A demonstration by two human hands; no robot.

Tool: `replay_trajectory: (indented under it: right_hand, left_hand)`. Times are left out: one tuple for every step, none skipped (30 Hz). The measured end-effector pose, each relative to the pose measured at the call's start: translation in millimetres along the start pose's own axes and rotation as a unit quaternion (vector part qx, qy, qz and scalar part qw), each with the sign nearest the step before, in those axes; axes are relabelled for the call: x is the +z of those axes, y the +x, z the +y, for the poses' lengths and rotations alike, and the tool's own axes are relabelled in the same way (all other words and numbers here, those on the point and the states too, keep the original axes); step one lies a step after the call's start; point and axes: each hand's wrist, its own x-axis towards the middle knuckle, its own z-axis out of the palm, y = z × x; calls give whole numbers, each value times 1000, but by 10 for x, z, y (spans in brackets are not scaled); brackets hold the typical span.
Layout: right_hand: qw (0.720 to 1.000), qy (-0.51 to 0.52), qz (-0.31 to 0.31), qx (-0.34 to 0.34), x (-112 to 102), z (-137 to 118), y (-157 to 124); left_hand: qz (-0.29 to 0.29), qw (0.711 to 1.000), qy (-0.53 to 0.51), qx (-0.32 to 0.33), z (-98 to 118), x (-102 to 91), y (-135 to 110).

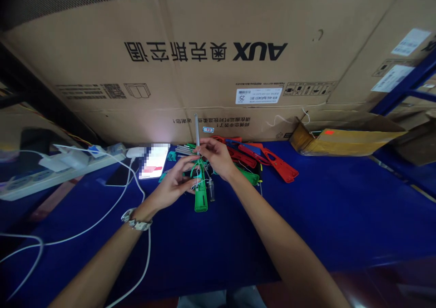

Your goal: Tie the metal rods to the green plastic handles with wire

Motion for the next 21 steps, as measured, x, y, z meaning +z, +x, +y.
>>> replay_trajectory:
  right_hand:
    - [1000, 2, 0, 1, 5, -6, -4]
    - [1000, 2, 0, 2, 7, -13, -7]
    - [1000, 0, 0, 4, 8, -20, -9]
    - [1000, -2, 0, 6, 7, -25, -9]
    - [1000, -5, -1, 9, 5, -29, -9]
    - [1000, -6, -3, 13, 3, -30, -6]
    - [1000, -5, -4, 17, 2, -30, -1]
    - [1000, -3, -4, 22, 2, -27, 5]
    - [1000, 0, -4, 26, 3, -23, 13]
    - [1000, 5, -4, 30, 5, -18, 22]
    - [999, 10, -2, 35, 8, -14, 30]
    - [999, 17, -1, 39, 13, -11, 38]
    - [999, 23, -1, 44, 17, -9, 45]
    - [998, 28, -1, 48, 22, -9, 51]
    - [998, 31, 0, 51, 27, -10, 55]
    - [998, 32, 1, 52, 31, -14, 57]
    - [998, 31, 2, 52, 35, -19, 58]
    - [998, 30, 2, 52, 39, -24, 58]
    - [998, 29, 2, 53, 43, -30, 57]
    - [998, 28, 1, 56, 46, -35, 55]
    - [998, 27, 0, 59, 49, -40, 52]
  left_hand:
    - [1, 1000, 4, -3, 3, -1, 0]
    - [1, 1000, 9, -7, 5, -3, 1]
    - [2, 1000, 12, -10, 4, -7, 3]
    - [2, 1000, 13, -11, 0, -12, 6]
    - [3, 1000, 13, -11, -7, -17, 9]
    - [3, 1000, 11, -9, -17, -22, 13]
    - [2, 1000, 8, -6, -27, -26, 17]
    - [2, 1000, 3, -3, -38, -28, 21]
    - [3, 1000, 0, 0, -47, -30, 24]
    - [4, 1000, -4, 1, -52, -30, 28]
    - [6, 1000, -6, 1, -54, -28, 30]
    - [8, 1000, -7, 1, -52, -26, 32]
    - [10, 1000, -8, 1, -47, -23, 32]
    - [11, 1000, -7, 2, -40, -20, 33]
    - [12, 1000, -7, 3, -32, -16, 32]
    - [13, 1000, -7, 5, -24, -12, 32]
    - [13, 1000, -8, 7, -18, -9, 31]
    - [13, 1000, -9, 8, -13, -5, 30]
    - [13, 1000, -10, 8, -12, -2, 30]
    - [14, 1000, -10, 9, -13, 1, 30]
    - [15, 1000, -9, 11, -17, 2, 31]
